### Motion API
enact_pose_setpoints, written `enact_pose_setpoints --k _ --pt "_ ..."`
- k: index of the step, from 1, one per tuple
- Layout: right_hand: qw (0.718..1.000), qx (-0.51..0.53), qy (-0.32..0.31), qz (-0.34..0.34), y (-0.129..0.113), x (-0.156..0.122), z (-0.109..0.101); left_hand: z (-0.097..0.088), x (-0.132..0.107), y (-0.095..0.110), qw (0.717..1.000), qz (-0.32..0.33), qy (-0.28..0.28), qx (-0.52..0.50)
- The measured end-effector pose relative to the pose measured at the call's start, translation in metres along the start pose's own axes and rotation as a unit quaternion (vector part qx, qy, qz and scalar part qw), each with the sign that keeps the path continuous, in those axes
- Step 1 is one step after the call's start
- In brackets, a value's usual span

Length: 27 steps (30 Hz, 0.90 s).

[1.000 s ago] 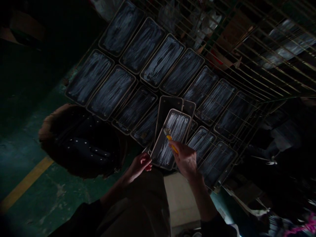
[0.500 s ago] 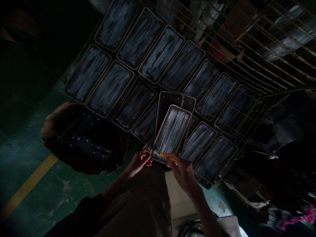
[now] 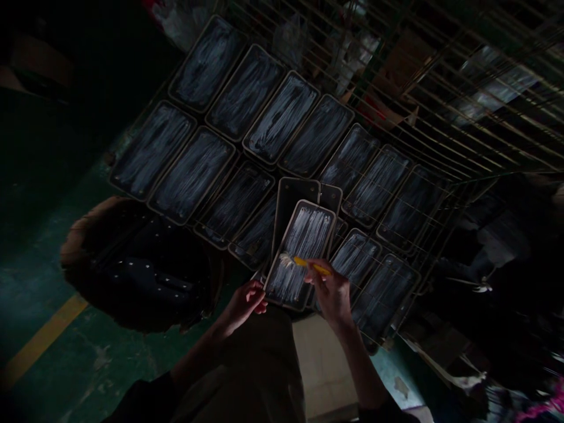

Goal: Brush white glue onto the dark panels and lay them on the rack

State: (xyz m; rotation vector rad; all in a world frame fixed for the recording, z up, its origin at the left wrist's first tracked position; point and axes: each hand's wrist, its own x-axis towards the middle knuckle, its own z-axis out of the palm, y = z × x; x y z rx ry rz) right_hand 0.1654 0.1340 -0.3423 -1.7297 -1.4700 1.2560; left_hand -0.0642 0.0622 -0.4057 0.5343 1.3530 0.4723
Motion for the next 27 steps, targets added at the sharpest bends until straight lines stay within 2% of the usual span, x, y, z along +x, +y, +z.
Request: enact_pose_setpoints --k 4,6,8,10,14,19,21,24,27 --pt "0.989 0.010 0.141 -0.045 0.005 0.055 -0.010 0.001 0.000 0.003 1.000 0.004 0.002 0.012" --pt "0.980 -0.005 0.191 -0.060 0.001 0.071 -0.012 0.001 0.000 0.003 1.000 0.008 0.003 0.012" --pt "0.974 -0.029 0.213 -0.074 -0.004 0.075 -0.012 0.001 0.001 0.001 1.000 0.011 0.003 0.008" --pt "0.972 -0.060 0.204 -0.096 -0.008 0.071 -0.010 0.002 0.001 -0.002 1.000 0.012 0.004 0.005" --pt "0.968 -0.136 0.148 -0.150 -0.006 0.061 -0.006 0.002 0.003 -0.005 1.000 0.012 0.007 0.007" --pt "0.953 -0.173 0.209 -0.133 0.012 0.068 -0.014 0.003 0.001 -0.002 1.000 0.012 0.011 0.005" --pt "0.951 -0.178 0.217 -0.127 0.017 0.067 -0.017 0.003 0.001 -0.003 1.000 0.019 0.010 -0.002" --pt "0.959 -0.184 0.176 -0.127 0.018 0.051 -0.015 0.002 0.001 -0.006 1.000 0.024 0.005 -0.015" --pt "0.974 -0.159 0.101 -0.125 0.014 0.017 -0.003 0.003 0.000 -0.009 0.999 0.024 -0.002 -0.023"
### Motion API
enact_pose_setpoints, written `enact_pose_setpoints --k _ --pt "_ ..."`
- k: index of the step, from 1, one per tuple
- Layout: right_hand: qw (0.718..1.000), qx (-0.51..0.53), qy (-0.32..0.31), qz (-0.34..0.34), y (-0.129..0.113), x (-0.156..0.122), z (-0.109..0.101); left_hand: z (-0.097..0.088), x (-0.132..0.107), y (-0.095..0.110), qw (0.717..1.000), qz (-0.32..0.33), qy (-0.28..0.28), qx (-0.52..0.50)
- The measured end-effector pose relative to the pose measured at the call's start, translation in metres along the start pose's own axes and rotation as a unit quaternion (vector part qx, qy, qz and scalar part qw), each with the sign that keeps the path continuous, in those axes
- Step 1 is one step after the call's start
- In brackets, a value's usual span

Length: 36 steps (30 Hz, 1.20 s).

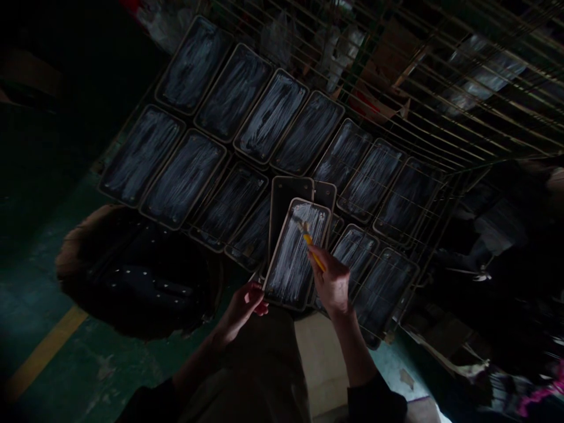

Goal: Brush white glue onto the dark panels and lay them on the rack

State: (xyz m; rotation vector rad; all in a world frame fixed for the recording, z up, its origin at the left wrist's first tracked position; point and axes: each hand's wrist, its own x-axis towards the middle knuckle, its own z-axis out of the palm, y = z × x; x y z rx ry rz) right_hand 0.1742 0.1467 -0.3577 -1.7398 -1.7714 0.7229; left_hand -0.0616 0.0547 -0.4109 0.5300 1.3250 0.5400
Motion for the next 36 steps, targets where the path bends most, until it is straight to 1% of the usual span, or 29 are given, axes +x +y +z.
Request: enact_pose_setpoints --k 2,4,6,7,9,11,13,15,17,20,24,27,30,33,36 --pt "0.999 0.017 -0.048 0.002 -0.014 -0.029 0.000 0.001 -0.001 0.001 1.000 -0.001 -0.006 -0.007" --pt "0.996 0.025 -0.082 0.013 -0.027 -0.058 -0.005 0.002 -0.003 0.003 1.000 -0.005 -0.009 -0.017" --pt "0.993 0.033 -0.109 0.035 -0.037 -0.079 -0.013 0.003 -0.004 0.005 0.999 -0.015 -0.009 -0.031" --pt "0.992 0.034 -0.115 0.047 -0.040 -0.085 -0.019 0.004 -0.004 0.006 0.999 -0.020 -0.011 -0.040" --pt "0.991 0.034 -0.106 0.074 -0.040 -0.086 -0.032 0.004 -0.005 0.006 0.998 -0.027 -0.022 -0.060" --pt "0.993 0.029 -0.061 0.093 -0.034 -0.077 -0.042 0.004 -0.005 0.005 0.997 -0.031 -0.033 -0.069" --pt "0.994 0.027 -0.012 0.103 -0.023 -0.064 -0.046 0.005 -0.004 0.003 0.997 -0.031 -0.042 -0.062" --pt "0.995 0.024 0.003 0.099 -0.014 -0.058 -0.045 0.007 -0.003 0.002 0.997 -0.032 -0.039 -0.055" --pt "0.995 0.014 -0.010 0.096 -0.008 -0.064 -0.040 0.010 -0.003 0.003 0.997 -0.031 -0.031 -0.067" --pt "0.994 -0.004 -0.020 0.110 -0.010 -0.091 -0.034 0.013 -0.006 0.008 0.993 -0.024 -0.022 -0.113" --pt "0.990 -0.009 -0.033 0.139 -0.024 -0.131 -0.036 0.016 -0.010 0.010 0.989 -0.020 -0.014 -0.146" --pt "0.983 0.007 -0.059 0.175 -0.037 -0.147 -0.042 0.015 -0.011 0.009 0.987 -0.018 -0.020 -0.160" --pt "0.974 0.034 -0.088 0.204 -0.050 -0.151 -0.047 0.014 -0.010 0.009 0.987 -0.022 -0.016 -0.158" --pt "0.966 0.056 -0.116 0.224 -0.061 -0.145 -0.046 0.014 -0.010 0.012 0.991 -0.026 -0.005 -0.135" --pt "0.969 0.072 -0.127 0.197 -0.060 -0.128 -0.039 0.015 -0.011 0.017 0.993 -0.026 0.000 -0.119"
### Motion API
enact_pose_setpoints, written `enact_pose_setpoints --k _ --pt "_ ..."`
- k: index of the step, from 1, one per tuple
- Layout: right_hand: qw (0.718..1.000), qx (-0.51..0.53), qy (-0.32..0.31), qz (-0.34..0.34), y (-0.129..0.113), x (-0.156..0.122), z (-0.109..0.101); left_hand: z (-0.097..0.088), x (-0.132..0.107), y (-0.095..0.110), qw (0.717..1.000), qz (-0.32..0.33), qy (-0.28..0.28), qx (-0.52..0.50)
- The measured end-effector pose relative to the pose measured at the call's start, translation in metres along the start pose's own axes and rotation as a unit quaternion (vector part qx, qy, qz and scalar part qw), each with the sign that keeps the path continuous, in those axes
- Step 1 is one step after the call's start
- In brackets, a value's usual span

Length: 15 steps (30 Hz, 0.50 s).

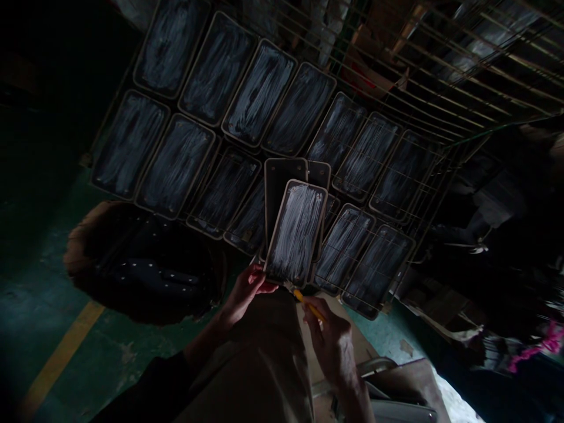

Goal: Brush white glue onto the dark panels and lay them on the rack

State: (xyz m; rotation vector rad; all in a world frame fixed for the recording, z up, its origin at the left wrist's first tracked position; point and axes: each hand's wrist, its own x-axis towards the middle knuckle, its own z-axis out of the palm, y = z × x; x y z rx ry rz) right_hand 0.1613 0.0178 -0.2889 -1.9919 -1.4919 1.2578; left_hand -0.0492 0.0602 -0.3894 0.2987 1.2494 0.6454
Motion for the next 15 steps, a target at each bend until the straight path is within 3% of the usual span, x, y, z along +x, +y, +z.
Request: enact_pose_setpoints --k 3,10,15 --pt "0.998 -0.012 0.030 -0.053 0.002 0.029 0.000 0.001 -0.001 0.003 1.000 0.002 0.002 -0.001" --pt "0.975 -0.022 0.201 -0.091 -0.005 0.085 -0.004 -0.004 0.001 -0.001 1.000 0.010 -0.011 0.020" --pt "0.984 0.007 0.137 -0.111 -0.017 0.092 0.024 -0.007 0.004 -0.005 1.000 0.007 -0.008 0.020"
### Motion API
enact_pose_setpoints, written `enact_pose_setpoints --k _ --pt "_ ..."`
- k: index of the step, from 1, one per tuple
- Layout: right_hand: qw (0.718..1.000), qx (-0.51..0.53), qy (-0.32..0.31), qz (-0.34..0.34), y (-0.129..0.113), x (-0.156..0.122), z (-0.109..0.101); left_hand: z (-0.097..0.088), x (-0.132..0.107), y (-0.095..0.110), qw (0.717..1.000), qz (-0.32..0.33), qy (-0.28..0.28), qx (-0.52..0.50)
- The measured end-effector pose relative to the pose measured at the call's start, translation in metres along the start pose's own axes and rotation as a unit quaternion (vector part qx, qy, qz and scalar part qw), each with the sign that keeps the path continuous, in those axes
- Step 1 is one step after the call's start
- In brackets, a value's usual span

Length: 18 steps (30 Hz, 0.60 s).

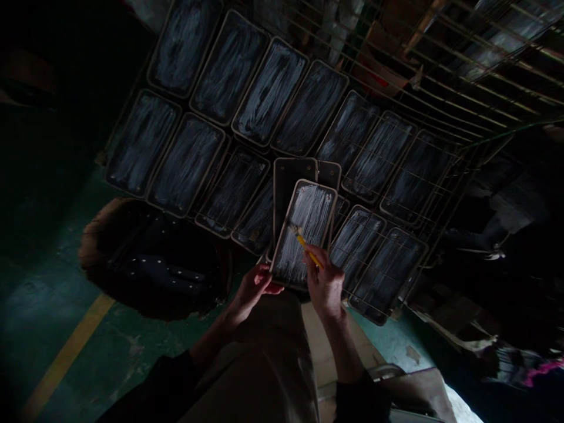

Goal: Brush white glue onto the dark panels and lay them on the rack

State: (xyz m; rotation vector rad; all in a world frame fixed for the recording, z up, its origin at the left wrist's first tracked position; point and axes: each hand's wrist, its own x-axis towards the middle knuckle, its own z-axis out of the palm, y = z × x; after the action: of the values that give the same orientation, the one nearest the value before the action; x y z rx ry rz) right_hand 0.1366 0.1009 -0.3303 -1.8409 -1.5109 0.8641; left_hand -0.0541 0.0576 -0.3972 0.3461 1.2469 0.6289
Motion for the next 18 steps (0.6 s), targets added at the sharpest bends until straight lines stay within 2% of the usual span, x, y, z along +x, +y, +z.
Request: enact_pose_setpoints --k 3,5,8,10,12,15,18 --pt "0.998 0.034 -0.051 0.026 -0.002 -0.021 0.011 -0.001 0.001 0.002 1.000 0.008 -0.005 0.007" --pt "0.994 0.051 -0.086 0.047 -0.005 -0.039 0.011 -0.001 0.001 0.003 1.000 0.008 -0.007 0.007" --pt "0.983 0.078 -0.135 0.099 -0.013 -0.064 0.001 -0.002 0.000 0.005 1.000 -0.002 -0.006 -0.005" --pt "0.976 0.104 -0.134 0.137 -0.018 -0.074 -0.010 -0.003 -0.002 0.009 1.000 -0.009 -0.011 -0.021" --pt "0.975 0.128 -0.060 0.168 -0.019 -0.080 -0.022 -0.004 -0.006 0.014 0.998 -0.022 -0.029 -0.046" --pt "0.962 0.138 0.115 0.205 -0.014 -0.078 -0.036 -0.002 -0.015 0.024 0.992 -0.043 -0.071 -0.092" --pt "0.944 0.121 0.228 0.204 -0.008 -0.065 -0.041 0.006 -0.024 0.033 0.988 -0.048 -0.100 -0.104"
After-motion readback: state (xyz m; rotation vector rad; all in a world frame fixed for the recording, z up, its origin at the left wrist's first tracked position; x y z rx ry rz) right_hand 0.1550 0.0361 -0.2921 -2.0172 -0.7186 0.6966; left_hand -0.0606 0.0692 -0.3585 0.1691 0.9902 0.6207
